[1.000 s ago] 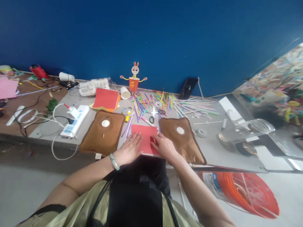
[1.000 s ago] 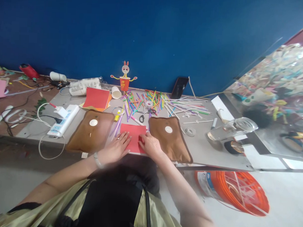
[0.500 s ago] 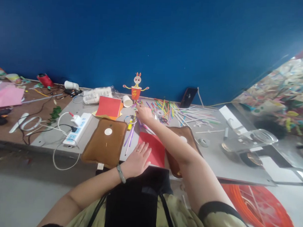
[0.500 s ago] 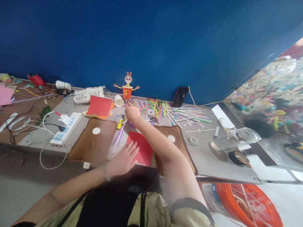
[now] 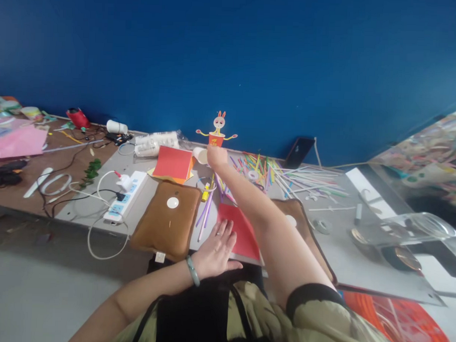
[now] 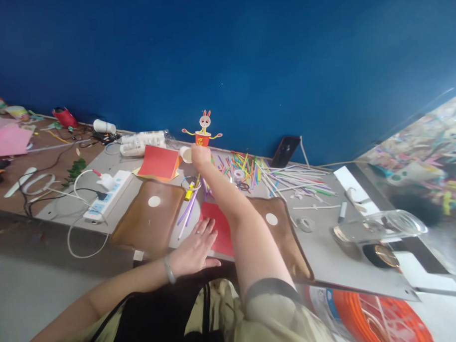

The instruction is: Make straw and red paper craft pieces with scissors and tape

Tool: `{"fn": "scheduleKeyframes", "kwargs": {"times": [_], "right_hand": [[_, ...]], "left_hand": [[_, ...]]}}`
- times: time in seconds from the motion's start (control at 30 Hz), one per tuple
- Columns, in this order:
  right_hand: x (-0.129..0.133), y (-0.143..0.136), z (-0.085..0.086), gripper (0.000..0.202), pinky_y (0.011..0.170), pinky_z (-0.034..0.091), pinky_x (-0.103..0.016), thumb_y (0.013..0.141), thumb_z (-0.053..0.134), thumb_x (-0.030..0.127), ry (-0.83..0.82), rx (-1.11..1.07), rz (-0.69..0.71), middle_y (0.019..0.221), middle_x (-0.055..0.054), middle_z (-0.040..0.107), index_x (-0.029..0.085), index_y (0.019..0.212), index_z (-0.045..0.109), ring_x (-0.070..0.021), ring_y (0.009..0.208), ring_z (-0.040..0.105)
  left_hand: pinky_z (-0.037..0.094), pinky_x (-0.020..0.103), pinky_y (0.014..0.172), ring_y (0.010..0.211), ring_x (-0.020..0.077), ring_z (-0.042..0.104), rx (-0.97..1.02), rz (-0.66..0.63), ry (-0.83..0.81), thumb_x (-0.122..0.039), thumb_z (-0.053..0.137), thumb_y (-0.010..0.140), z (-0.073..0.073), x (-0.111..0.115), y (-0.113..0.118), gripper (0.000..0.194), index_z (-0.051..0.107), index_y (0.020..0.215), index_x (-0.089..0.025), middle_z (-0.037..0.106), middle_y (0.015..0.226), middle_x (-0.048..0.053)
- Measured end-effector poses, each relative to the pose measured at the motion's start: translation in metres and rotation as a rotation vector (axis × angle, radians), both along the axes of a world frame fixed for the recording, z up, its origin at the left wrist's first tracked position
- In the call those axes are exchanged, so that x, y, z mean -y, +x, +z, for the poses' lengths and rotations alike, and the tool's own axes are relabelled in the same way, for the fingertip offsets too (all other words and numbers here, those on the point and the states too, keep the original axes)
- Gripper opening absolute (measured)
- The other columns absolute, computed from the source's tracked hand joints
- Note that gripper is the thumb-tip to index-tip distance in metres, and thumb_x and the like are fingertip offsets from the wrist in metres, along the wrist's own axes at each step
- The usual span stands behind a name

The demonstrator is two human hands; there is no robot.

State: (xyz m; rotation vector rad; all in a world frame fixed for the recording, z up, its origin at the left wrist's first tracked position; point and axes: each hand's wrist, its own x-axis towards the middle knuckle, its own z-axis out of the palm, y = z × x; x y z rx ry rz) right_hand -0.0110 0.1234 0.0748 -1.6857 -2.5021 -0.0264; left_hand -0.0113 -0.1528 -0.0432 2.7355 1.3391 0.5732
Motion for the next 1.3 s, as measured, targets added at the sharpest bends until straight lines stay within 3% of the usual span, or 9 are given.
{"fn": "scheduleKeyframes", "kwargs": {"times": [0.17,0.3,0.4,0.53,0.77,0.9,1.3], "right_hand": [[0.034,0.046,0.032,0.028,0.073,0.045,-0.030,0.088,0.046,0.020,0.143,-0.082,0.062,0.102,-0.012,0.073,0.017,0.105,0.069,-0.0259,0.092,0.067],[0.082,0.102,0.050,0.023,0.067,0.041,-0.027,0.079,0.052,0.019,0.108,-0.159,0.132,0.086,-0.006,0.073,0.018,0.092,0.072,-0.0207,0.079,0.064],[0.117,0.139,0.047,0.020,0.063,0.039,-0.024,0.075,0.054,0.017,-0.030,-0.245,0.184,0.073,-0.004,0.070,0.017,0.084,0.071,-0.0156,0.067,0.060],[0.150,0.165,0.026,0.018,0.060,0.037,-0.023,0.074,0.055,0.017,-0.155,-0.266,0.182,0.065,-0.002,0.067,0.016,0.080,0.072,-0.0134,0.059,0.056],[0.174,0.164,0.000,0.019,0.059,0.036,-0.023,0.075,0.056,0.014,-0.219,-0.275,0.182,0.070,-0.004,0.070,0.016,0.083,0.073,-0.0138,0.060,0.057],[0.173,0.158,-0.005,0.018,0.062,0.039,-0.023,0.077,0.056,0.015,-0.223,-0.279,0.184,0.071,-0.004,0.070,0.016,0.084,0.073,-0.0149,0.063,0.059],[0.162,0.153,-0.016,0.018,0.062,0.038,-0.023,0.077,0.056,0.014,-0.212,-0.318,0.184,0.067,-0.004,0.067,0.014,0.085,0.072,-0.0140,0.060,0.056]], "left_hand": [[0.028,0.059,0.114,0.146,0.0416,0.024,0.037,-0.002,0.023,-0.069,0.040,0.088,0.000,0.002,-0.001,0.085,0.039,0.138,0.000,0.032,0.150,0.035],[0.029,0.059,0.115,0.144,0.0422,0.029,0.012,0.012,0.053,-0.064,0.046,0.088,0.005,0.005,-0.003,0.081,0.039,0.139,-0.001,0.038,0.146,0.035],[0.030,0.057,0.115,0.141,0.0411,0.035,-0.022,0.036,0.027,-0.060,0.049,0.089,0.012,0.009,-0.003,0.077,0.040,0.139,-0.002,0.046,0.140,0.031],[0.033,0.054,0.114,0.138,0.0411,0.040,-0.082,0.092,-0.005,-0.054,0.057,0.087,0.018,0.018,-0.005,0.076,0.042,0.141,-0.003,0.048,0.138,0.028],[0.029,0.056,0.114,0.140,0.0415,0.035,-0.132,0.083,-0.037,-0.053,0.058,0.087,0.021,0.033,-0.020,0.070,0.047,0.137,-0.006,0.043,0.145,0.027],[0.028,0.056,0.114,0.142,0.0396,0.033,-0.111,0.114,-0.036,-0.051,0.055,0.090,0.022,0.037,-0.027,0.065,0.047,0.138,-0.008,0.038,0.149,0.028],[0.025,0.055,0.115,0.140,0.0393,0.036,-0.182,0.075,-0.032,-0.055,0.049,0.091,0.026,0.051,-0.033,0.067,0.046,0.139,-0.008,0.041,0.147,0.028]]}}
